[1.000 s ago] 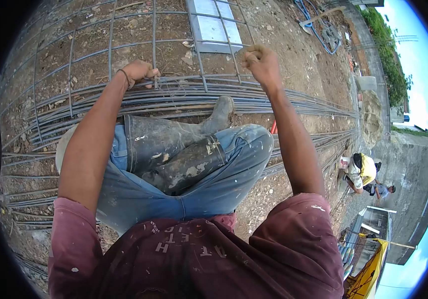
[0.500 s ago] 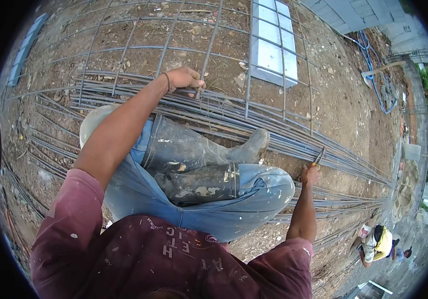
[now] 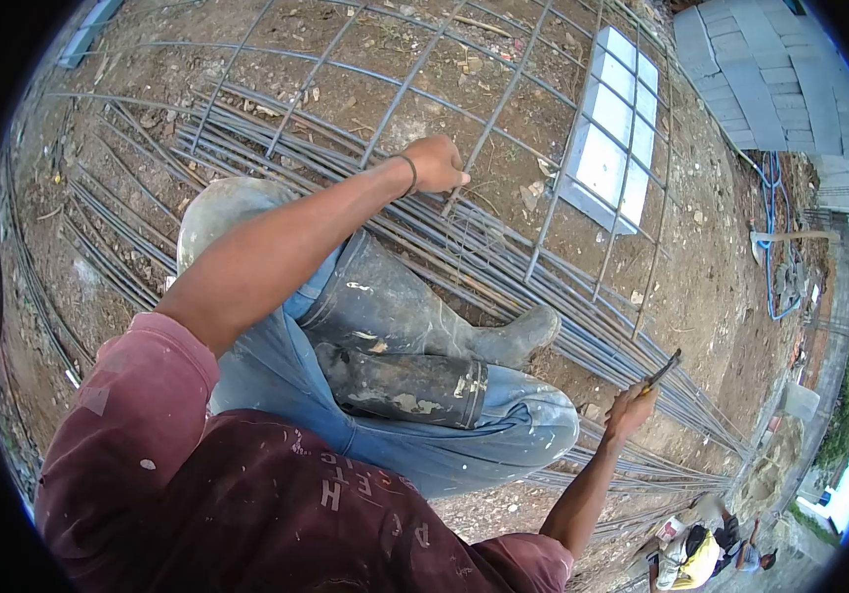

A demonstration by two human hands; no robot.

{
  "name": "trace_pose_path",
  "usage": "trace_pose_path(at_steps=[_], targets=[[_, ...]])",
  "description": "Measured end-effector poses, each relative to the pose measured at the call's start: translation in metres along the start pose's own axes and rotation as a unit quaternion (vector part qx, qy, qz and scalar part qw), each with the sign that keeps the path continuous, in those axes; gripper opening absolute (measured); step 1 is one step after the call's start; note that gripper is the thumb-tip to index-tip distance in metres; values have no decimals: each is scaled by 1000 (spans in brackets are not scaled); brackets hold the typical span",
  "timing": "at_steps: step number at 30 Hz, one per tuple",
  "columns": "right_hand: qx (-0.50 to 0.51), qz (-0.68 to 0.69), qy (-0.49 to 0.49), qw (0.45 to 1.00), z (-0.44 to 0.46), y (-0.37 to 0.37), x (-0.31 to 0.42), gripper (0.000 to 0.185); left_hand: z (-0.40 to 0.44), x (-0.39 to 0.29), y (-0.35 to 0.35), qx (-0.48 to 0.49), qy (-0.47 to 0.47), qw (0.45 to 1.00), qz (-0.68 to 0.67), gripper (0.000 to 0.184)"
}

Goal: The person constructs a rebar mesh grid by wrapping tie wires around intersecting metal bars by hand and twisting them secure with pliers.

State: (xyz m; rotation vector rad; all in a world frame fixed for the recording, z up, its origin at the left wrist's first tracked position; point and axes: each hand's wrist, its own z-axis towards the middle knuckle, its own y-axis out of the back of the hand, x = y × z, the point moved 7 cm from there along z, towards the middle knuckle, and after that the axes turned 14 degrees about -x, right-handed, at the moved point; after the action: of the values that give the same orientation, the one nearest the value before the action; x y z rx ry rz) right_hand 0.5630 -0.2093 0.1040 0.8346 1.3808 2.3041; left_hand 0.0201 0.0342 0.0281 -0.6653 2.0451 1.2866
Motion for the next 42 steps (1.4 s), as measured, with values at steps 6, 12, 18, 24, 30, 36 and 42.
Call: trace_pose_path(at_steps=[6, 12, 18, 24, 30, 36, 42], targets=[[8, 23, 454, 891, 2, 68, 255, 22, -113, -23, -31, -284, 241, 875, -310, 51], [101, -149, 629, 757, -44, 20, 411, 25, -130, 6, -101, -236, 219, 749, -580, 56], [234, -236, 633, 699, -67, -63, 437, 19, -112, -7, -107, -102, 177, 709, -675, 21], [393, -195, 610, 660, -80, -96, 412, 40, -110, -5, -119, -104, 208, 718, -656, 13], [419, -205, 553, 691, -96, -97, 415, 56, -99, -1, -136, -145, 182, 773, -590, 13], [402, -236, 541, 700, -103, -90, 427, 37, -88, -1, -159, -218, 180, 773, -567, 12], [252, -263, 661, 657, -115, -67, 459, 20, -89, -1, -161, -247, 184, 760, -572, 15]])
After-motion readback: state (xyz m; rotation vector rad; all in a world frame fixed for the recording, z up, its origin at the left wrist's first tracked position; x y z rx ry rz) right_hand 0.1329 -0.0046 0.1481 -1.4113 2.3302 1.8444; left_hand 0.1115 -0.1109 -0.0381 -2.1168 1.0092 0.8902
